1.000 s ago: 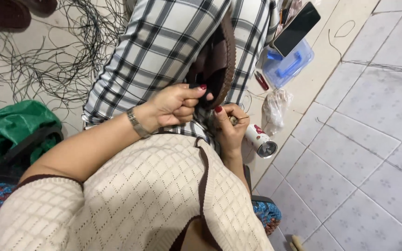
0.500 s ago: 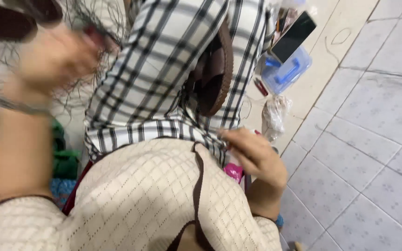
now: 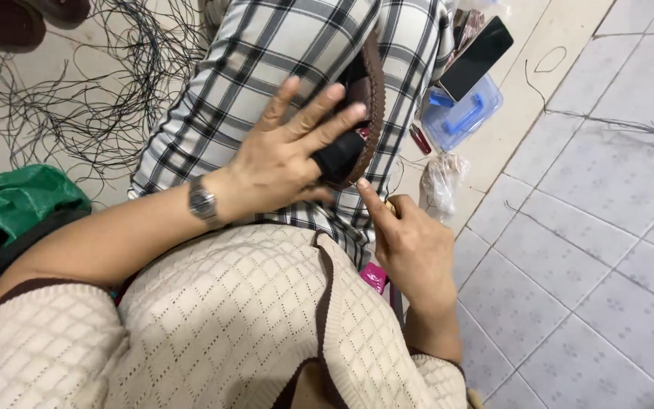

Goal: Hand-sewing a brown sandal using a needle and black thread while sitting on the floor.

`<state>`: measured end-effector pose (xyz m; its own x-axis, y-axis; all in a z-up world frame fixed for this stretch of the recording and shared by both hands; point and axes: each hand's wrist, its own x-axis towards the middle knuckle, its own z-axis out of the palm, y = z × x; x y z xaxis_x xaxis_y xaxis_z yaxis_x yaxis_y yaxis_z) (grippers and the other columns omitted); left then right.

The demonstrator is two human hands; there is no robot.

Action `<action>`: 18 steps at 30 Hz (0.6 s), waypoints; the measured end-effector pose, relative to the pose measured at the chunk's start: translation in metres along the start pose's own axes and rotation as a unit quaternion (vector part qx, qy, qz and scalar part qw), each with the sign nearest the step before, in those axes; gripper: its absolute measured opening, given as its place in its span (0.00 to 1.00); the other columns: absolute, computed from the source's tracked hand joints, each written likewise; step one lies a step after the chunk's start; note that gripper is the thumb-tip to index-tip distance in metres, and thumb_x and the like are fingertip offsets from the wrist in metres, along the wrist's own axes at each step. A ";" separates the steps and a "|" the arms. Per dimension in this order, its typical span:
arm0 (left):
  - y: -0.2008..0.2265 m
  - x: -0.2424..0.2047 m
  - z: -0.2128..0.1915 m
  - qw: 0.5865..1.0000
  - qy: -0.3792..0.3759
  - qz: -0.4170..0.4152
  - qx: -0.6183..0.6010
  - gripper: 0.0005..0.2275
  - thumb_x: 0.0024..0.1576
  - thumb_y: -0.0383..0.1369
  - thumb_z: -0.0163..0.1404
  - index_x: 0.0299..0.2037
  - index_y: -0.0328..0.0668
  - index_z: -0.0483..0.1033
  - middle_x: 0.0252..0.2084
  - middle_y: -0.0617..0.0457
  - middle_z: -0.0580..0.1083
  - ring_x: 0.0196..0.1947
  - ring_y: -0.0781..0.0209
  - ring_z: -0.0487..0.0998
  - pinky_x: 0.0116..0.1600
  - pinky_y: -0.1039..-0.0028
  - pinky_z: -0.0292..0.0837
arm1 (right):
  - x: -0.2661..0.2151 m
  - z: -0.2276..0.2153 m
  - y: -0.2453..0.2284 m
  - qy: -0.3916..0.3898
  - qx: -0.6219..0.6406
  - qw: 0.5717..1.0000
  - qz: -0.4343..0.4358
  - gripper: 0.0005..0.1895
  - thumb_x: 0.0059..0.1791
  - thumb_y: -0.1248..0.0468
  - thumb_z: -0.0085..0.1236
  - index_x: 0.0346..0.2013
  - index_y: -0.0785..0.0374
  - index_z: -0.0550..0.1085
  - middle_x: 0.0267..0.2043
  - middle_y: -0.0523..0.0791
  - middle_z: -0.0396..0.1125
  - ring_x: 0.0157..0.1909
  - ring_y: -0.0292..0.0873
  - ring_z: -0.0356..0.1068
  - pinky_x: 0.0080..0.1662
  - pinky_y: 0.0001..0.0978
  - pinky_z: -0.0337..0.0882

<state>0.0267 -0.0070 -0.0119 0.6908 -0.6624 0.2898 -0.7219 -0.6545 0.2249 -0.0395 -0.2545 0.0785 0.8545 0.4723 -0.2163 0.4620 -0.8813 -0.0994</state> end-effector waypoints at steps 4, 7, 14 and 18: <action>0.003 0.008 0.024 0.989 0.104 0.040 -0.101 0.15 0.62 0.53 0.65 0.41 0.54 0.85 0.76 0.49 0.59 0.79 0.44 0.47 0.82 0.52 0.27 | -0.004 0.001 -0.011 -0.024 -0.073 0.996 0.039 0.36 0.48 0.69 0.57 0.70 0.43 0.64 0.26 0.42 0.59 0.17 0.37 0.54 0.16 0.34 0.56; 0.000 0.012 0.030 0.988 0.094 0.051 -0.114 0.16 0.64 0.50 0.63 0.31 0.52 0.84 0.76 0.47 0.60 0.78 0.44 0.48 0.81 0.52 0.29 | 0.003 0.012 -0.003 -0.004 -0.024 1.000 0.012 0.36 0.47 0.73 0.56 0.69 0.51 0.65 0.29 0.45 0.65 0.17 0.36 0.55 0.16 0.31 0.58; -0.005 0.012 0.022 0.984 0.095 0.071 -0.130 0.19 0.47 0.53 0.71 0.30 0.48 0.84 0.74 0.44 0.62 0.77 0.44 0.53 0.81 0.53 0.36 | 0.003 0.029 0.032 0.032 0.257 0.963 -0.075 0.27 0.56 0.71 0.55 0.69 0.54 0.63 0.43 0.49 0.69 0.36 0.44 0.71 0.40 0.34 0.75; -0.003 0.014 0.021 0.981 0.117 0.067 -0.140 0.18 0.51 0.52 0.70 0.38 0.47 0.86 0.73 0.44 0.63 0.76 0.44 0.55 0.80 0.51 0.39 | -0.006 0.012 0.038 -0.025 0.200 0.978 -0.051 0.27 0.56 0.69 0.52 0.70 0.51 0.64 0.32 0.43 0.64 0.28 0.42 0.62 0.31 0.35 0.68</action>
<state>0.0391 -0.0220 -0.0282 0.5849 -0.6115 0.5328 -0.8107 -0.4204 0.4075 -0.0298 -0.2908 0.0642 0.7914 0.5657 -0.2316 0.4058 -0.7696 -0.4930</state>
